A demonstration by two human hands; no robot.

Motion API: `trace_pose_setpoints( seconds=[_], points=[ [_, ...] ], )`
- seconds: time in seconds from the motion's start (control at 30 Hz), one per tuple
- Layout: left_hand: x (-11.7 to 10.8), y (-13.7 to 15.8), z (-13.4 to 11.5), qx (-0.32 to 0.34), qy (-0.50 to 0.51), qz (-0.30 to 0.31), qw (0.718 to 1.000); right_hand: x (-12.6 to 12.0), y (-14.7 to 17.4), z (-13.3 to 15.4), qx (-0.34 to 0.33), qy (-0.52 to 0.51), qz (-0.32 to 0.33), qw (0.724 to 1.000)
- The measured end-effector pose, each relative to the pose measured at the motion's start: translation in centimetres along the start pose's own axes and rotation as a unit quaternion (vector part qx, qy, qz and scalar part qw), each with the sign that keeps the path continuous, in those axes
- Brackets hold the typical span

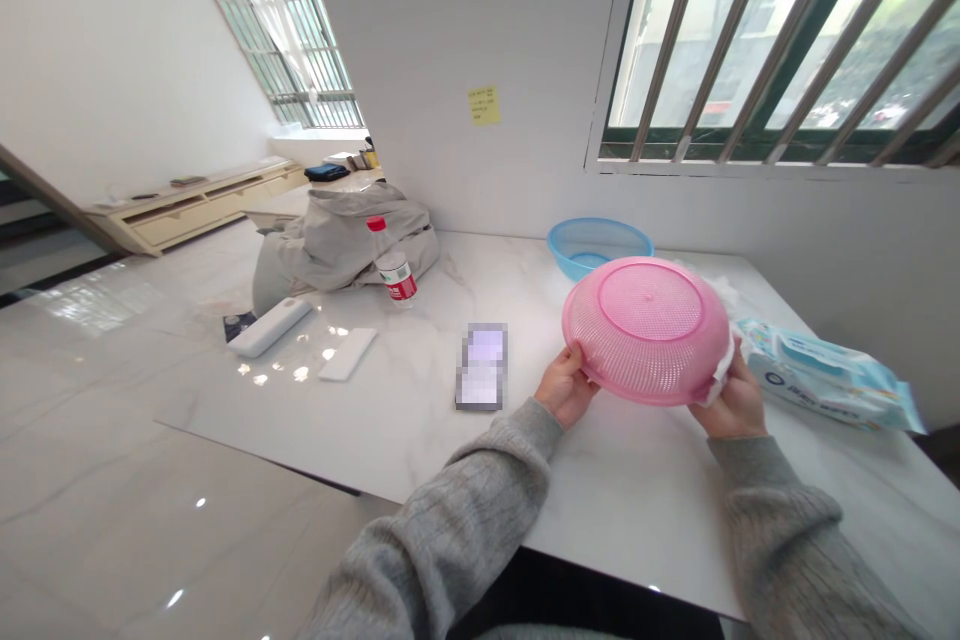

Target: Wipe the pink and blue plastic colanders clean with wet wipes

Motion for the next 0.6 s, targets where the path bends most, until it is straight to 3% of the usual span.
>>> trace_pose_setpoints(
  seconds=[0.17,0.4,0.6],
  points=[
    [0.0,0.1,0.1,-0.015,-0.009,-0.002,1.000,-0.5,-0.1,0.7,0.002,0.010,-0.036,0.999],
    [-0.2,-0.2,-0.3,-0.015,-0.021,-0.013,1.000,-0.1,0.2,1.3,-0.019,0.024,-0.018,0.999],
    [0.2,-0.3,-1.4,-0.029,0.023,-0.035,0.999,0.2,0.4,1.8,0.003,0.027,-0.048,0.998]
  ],
)
Point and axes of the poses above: each hand's wrist, its own y-axis away from the middle knuckle, its own x-axis out of the palm, z = x × y, the point moved 4 cm from there along -y, towards the middle knuckle, and after that the axes turned 2 degrees about z, right-handed, at the moved point
